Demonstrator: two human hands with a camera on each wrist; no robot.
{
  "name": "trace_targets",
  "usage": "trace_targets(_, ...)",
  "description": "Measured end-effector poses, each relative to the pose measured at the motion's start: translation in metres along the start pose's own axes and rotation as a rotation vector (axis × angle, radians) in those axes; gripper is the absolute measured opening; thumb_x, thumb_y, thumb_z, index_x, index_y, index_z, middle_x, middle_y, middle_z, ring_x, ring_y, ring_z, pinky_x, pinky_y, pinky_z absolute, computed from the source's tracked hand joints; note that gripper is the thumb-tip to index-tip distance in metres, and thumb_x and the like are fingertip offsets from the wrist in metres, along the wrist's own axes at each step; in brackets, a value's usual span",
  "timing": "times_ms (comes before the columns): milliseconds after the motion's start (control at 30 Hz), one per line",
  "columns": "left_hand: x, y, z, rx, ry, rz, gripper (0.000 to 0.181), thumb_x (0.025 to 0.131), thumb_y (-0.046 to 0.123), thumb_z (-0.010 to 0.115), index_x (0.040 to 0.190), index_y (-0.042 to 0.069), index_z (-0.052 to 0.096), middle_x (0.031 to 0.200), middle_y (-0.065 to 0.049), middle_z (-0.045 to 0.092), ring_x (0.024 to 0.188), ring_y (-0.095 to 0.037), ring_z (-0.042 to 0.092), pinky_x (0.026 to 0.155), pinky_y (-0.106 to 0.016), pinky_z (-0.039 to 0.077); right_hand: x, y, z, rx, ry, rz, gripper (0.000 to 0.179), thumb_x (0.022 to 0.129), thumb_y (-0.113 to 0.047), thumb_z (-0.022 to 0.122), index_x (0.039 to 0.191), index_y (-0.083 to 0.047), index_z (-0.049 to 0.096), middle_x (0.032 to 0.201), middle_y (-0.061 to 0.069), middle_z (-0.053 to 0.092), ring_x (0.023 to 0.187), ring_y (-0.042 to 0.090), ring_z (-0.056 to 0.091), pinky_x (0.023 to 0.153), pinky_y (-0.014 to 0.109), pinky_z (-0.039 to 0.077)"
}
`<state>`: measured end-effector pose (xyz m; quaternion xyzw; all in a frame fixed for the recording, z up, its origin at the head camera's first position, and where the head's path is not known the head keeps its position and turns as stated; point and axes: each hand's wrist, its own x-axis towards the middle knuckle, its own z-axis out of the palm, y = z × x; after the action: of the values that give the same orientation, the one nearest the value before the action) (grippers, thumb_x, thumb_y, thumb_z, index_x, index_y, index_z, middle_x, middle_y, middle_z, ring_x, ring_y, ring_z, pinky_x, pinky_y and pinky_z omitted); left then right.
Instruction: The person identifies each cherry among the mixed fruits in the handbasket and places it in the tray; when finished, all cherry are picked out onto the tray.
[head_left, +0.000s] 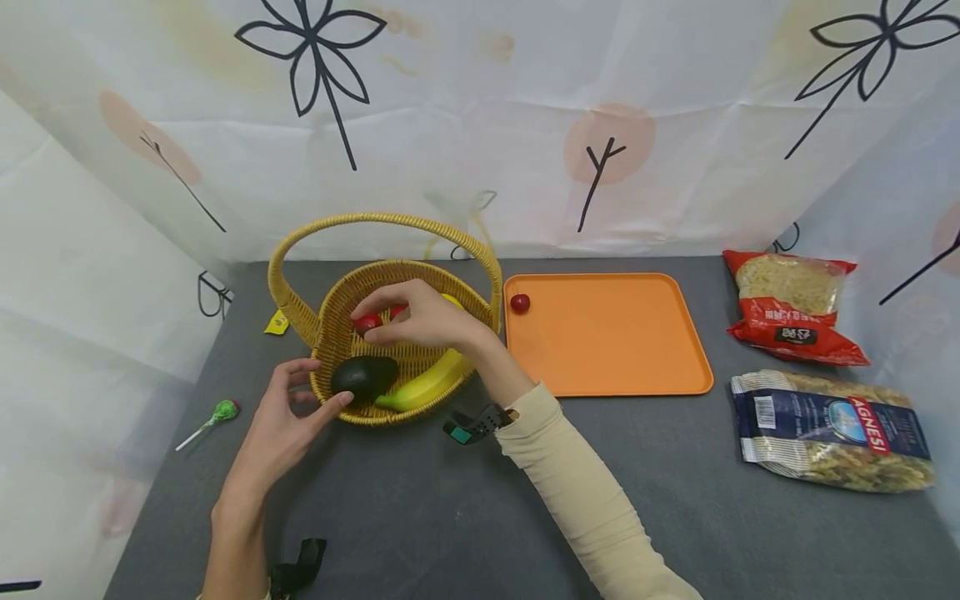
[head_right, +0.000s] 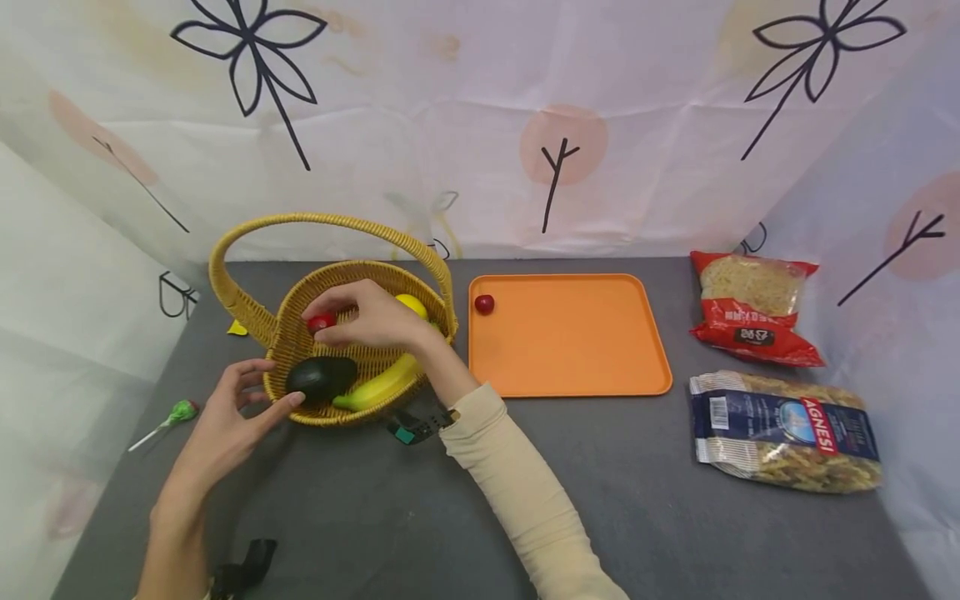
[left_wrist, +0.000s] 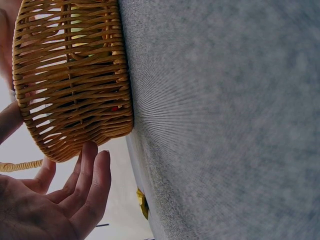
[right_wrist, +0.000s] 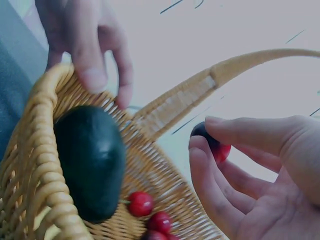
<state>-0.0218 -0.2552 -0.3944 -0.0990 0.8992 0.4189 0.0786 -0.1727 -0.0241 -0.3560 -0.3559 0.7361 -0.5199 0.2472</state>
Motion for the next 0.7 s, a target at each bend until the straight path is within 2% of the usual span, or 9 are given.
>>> trace_targets(100,0.0,0.0,0.0,0.003,-0.001,0.0,0.087,0.102,0.053,0.073,0.162,0.007,0.031,0.159,-0.027,0.045,0.138,-0.045,0.055,0.102,-0.057,0.055,-0.015,-0.01,-0.006,0.011,-0.011,-0.018,0.035,0.101,-0.015,0.077,0.135,-0.008,0.073,0.131,0.007,0.075,0.083,0.017,0.078,0.092,0.045,0.062)
trace_targets(167,0.0,0.0,0.001,0.003,0.0,-0.002,0.087,0.101,0.054,0.073,0.162,0.007,0.031,0.159,-0.026,0.046,0.138,-0.045,0.055,0.102,-0.057,0.055,-0.027,-0.015,-0.01,0.02,-0.022,-0.034,0.036,0.101,-0.015,0.078,0.136,-0.007,0.072,0.128,0.007,0.076,0.083,0.015,0.079,0.09,0.046,0.062)
trace_targets(400,0.0,0.0,0.002,0.008,0.002,-0.009,0.087,0.101,0.054,0.073,0.162,0.007,0.031,0.16,-0.026,0.045,0.139,-0.044,0.055,0.102,-0.056,0.055,-0.075,-0.027,-0.026,0.055,-0.022,-0.104,0.033,0.099,-0.01,0.078,0.131,-0.007,0.074,0.119,0.009,0.075,0.082,0.022,0.074,0.081,0.031,0.059)
trace_targets(633,0.0,0.0,0.001,0.014,0.012,-0.003,0.087,0.101,0.053,0.074,0.162,0.008,0.032,0.16,-0.026,0.046,0.137,-0.042,0.056,0.097,-0.051,0.054,-0.123,-0.034,-0.05,0.088,0.0,-0.164,0.034,0.097,-0.001,0.077,0.131,-0.004,0.072,0.108,0.011,0.076,0.085,0.024,0.073,0.083,0.034,0.062)
trace_targets(700,-0.001,0.0,0.001,0.013,0.01,-0.006,0.087,0.101,0.054,0.074,0.162,0.008,0.031,0.16,-0.026,0.046,0.137,-0.042,0.056,0.097,-0.05,0.054,-0.135,-0.034,-0.059,0.105,0.017,-0.19,0.036,0.096,0.003,0.077,0.131,-0.002,0.072,0.111,0.011,0.075,0.087,0.025,0.073,0.086,0.035,0.063)
